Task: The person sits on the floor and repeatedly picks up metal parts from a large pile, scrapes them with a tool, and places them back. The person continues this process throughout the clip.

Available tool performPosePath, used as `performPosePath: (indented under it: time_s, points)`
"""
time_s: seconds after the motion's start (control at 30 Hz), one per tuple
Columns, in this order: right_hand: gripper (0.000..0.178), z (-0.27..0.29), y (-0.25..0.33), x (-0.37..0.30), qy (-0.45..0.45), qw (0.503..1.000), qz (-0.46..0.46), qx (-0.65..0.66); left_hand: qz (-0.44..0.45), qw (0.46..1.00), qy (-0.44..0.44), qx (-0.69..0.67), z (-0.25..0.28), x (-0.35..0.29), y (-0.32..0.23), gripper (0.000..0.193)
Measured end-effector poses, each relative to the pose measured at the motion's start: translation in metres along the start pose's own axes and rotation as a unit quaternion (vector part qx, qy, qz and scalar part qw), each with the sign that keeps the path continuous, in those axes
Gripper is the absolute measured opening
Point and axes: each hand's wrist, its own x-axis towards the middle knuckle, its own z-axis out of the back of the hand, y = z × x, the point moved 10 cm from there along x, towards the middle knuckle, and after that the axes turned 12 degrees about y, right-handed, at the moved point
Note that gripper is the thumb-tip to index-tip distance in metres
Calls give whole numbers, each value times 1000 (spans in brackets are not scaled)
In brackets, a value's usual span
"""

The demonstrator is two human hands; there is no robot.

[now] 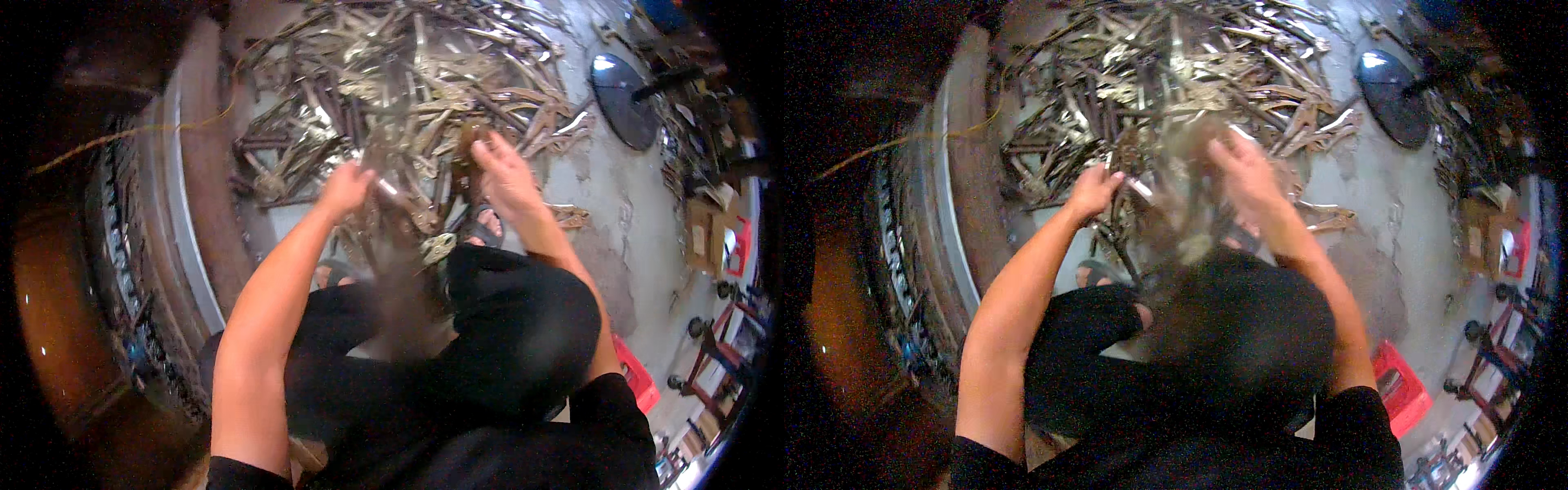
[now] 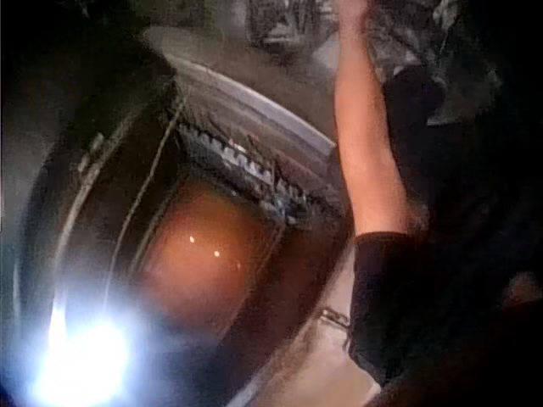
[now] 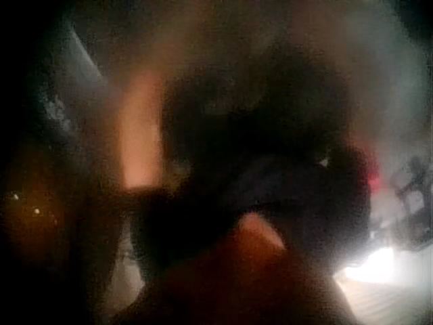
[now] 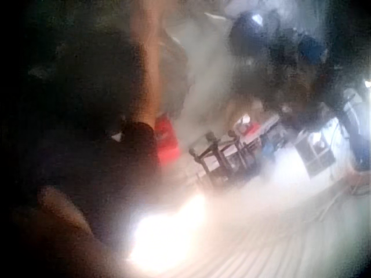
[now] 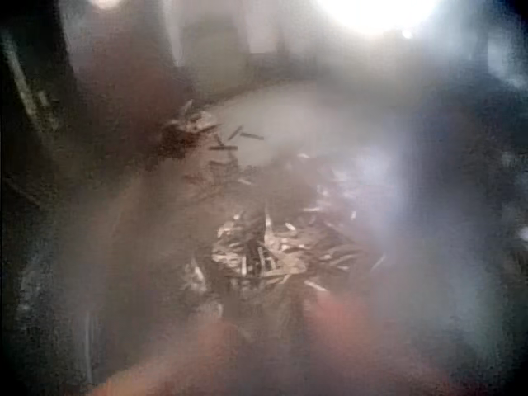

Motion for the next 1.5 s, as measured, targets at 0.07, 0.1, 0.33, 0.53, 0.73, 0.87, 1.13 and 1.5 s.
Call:
performPosePath:
  time_s: [0.07,0.1,0.33,0.53,0.73,0.87,1.13,1.5]
  points:
    - [36,16,-32,-5,-50,998,-44,-6,-18,999,-31,-14,12,4,-40,46]
    - [37,13,-47,-6,-52,996,-70,12,-76,992,-103,-23,22,-4,-57,53]
    - [40,-55,-91,-13,34,960,-118,253,-3,850,297,-434,-102,-75,-95,70]
    - [49,-22,-111,-39,96,981,-143,-93,85,829,313,-456,-103,-114,-75,39]
    - [25,166,-118,-172,-289,872,-126,-375,198,824,198,-494,0,-183,-65,34]
    - [42,247,-43,-250,-469,699,-81,-534,201,826,127,-511,59,-219,-65,33]
    - [54,256,-31,-208,-122,494,-236,-828,182,804,46,-565,60,-209,-61,32]
    - [54,261,81,-289,-133,473,-249,-835,153,777,109,-601,44,-223,-85,33]
